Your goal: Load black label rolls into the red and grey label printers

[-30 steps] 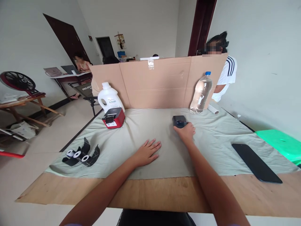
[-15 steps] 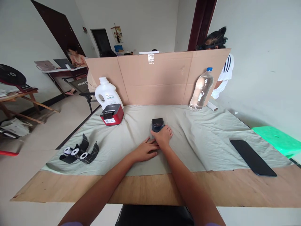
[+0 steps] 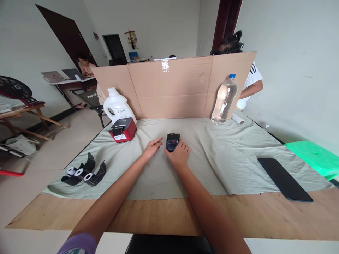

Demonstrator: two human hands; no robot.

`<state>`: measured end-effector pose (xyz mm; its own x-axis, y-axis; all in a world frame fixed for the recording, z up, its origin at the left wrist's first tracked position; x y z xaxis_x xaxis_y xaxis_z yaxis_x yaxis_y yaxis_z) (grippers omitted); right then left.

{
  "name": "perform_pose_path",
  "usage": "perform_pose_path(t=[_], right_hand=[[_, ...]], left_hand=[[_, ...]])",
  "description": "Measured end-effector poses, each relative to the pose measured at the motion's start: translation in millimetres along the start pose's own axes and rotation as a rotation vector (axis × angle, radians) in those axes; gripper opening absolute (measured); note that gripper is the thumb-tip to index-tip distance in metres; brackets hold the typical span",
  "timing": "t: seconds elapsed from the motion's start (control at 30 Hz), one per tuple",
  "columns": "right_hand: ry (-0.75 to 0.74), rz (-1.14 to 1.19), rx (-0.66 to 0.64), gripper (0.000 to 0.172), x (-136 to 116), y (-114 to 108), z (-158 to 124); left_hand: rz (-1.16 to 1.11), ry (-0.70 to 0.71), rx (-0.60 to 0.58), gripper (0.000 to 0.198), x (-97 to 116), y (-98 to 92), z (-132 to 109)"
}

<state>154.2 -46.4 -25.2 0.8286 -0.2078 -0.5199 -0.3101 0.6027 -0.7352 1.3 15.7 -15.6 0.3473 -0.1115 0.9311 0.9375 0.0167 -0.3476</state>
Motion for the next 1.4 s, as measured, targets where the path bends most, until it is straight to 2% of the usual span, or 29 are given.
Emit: perform_pose_path(t=[0.1, 0.27, 0.37, 0.53, 0.7, 1.03, 1.2, 1.4], right_hand=[[0.004, 0.038, -0.036, 0.096, 0, -2, 1], [0.023, 0.083, -0.055, 0.097, 1, -4, 2], [0.027, 0.092, -0.041, 0.097, 1, -2, 2], [0.031, 0.093, -0.040, 0.093, 1, -2, 2], [0.031, 0.116, -0.040, 0.092, -1, -3, 2], [0.047, 0.114, -0.039, 0.090, -2, -5, 2], [0.063, 0.082, -0.060, 0.089, -4, -6, 2], [-0.035, 0.032, -0.057, 0.091, -1, -2, 2]], left_hand=[[0.043, 0.023, 0.008, 0.041, -1, 13.6, 18], [0.093, 0.130, 0.015, 0.043, -12, 29.6, 8], [0.158, 0.181, 0.006, 0.048, -13, 29.0, 0], [0.606, 0.347, -0.037, 0.046, -2, 23.8, -7], [0.801, 0.436, -0.050, 0.048, 2, 18.9, -8], [0.868, 0.441, -0.072, 0.045, 3, 19.8, -6], [0.856, 0.416, -0.061, 0.051, 3, 21.0, -11], [0.840, 0.425, -0.051, 0.052, -2, 23.1, -10]])
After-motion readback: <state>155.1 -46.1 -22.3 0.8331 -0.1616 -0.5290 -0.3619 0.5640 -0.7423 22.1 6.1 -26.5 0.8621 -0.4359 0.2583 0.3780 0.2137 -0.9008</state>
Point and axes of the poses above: each hand's wrist, its own z-axis towards the middle knuckle, its own y-axis out of the palm, x = y × z, the point moved 3 cm from there along z, towards the middle knuckle, and after that the axes turned 9 degrees about x, right-handed, at the moved point
